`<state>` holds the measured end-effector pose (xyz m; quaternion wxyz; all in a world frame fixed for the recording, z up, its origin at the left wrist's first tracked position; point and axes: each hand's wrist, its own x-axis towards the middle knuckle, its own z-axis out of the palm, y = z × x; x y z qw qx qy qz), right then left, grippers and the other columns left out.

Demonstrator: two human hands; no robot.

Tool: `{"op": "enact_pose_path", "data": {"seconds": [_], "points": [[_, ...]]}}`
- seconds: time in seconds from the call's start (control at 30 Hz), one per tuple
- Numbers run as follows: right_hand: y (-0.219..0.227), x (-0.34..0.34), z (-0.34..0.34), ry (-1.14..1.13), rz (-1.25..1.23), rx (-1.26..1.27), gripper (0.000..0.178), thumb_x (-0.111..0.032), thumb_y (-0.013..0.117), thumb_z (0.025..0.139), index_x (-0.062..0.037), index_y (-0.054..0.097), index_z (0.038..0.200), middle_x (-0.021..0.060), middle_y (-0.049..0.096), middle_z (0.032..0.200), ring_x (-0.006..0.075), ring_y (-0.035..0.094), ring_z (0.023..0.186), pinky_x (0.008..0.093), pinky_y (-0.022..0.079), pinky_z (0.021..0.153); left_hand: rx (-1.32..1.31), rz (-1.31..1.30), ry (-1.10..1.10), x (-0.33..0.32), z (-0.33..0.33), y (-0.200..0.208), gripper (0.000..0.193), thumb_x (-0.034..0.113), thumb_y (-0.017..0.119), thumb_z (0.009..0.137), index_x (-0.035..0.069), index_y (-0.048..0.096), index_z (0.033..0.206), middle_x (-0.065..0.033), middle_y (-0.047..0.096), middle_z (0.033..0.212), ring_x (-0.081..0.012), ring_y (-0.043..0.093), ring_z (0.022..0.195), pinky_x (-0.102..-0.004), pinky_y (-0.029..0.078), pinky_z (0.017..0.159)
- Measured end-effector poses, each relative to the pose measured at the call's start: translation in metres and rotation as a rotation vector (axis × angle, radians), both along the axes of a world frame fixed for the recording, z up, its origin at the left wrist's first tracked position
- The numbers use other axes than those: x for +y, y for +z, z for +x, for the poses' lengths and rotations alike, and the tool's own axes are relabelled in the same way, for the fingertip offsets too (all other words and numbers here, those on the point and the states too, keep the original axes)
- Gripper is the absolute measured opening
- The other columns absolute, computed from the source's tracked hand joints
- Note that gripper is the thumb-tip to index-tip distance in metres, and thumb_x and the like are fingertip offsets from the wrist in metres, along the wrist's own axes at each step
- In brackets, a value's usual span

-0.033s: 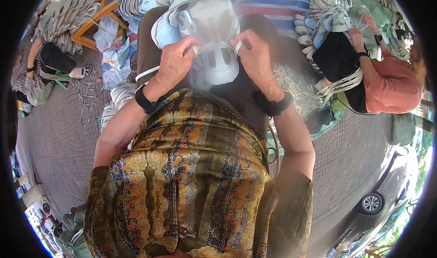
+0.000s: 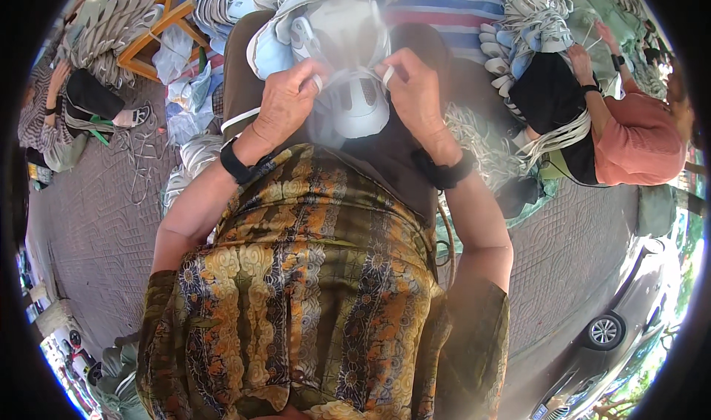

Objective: The person sits on the ground and laces a white sneaker by hand. They thread the white shoelaces through the eyelets, pull them tight, and tie a knot. The person handles the shoe and laces directly without using any tools.

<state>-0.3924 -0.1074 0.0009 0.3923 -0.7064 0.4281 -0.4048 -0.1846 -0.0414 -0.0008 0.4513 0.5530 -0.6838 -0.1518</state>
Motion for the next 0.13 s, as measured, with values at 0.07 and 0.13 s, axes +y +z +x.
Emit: {"op": "enact_pose_path", "data": {"seconds": [0.07,0.13], "points": [[0.0009,0.0009,0.0015,-0.056,-0.060,0.067,0.009,-0.007,0.067,0.088,-0.0038,0.060,0.084,-0.0043,0.055,0.072,0.0029,0.046,0.068,0.0204,0.041,0.061,-0.015,0.044,0.016,-0.0004,0.0012,-0.0003,0.012,0.000,0.055,0.082,0.007,0.059,0.091,-0.0158,0.062,0.073,-0.0362,0.063,0.069,-0.0410,0.049,0.060],[0.0039,0.0015,0.0004,-0.067,-0.071,0.161,0.009,-0.013,0.066,0.087,-0.0048,0.063,0.089,0.0044,0.064,0.075,0.0136,0.055,0.068,0.0262,0.046,0.065,-0.018,0.068,0.025,0.0005,0.0029,-0.0027,0.012,0.000,0.055,0.082,0.007,0.058,0.091,-0.0160,0.062,0.073,-0.0368,0.063,0.070,-0.0419,0.049,0.061]]}}
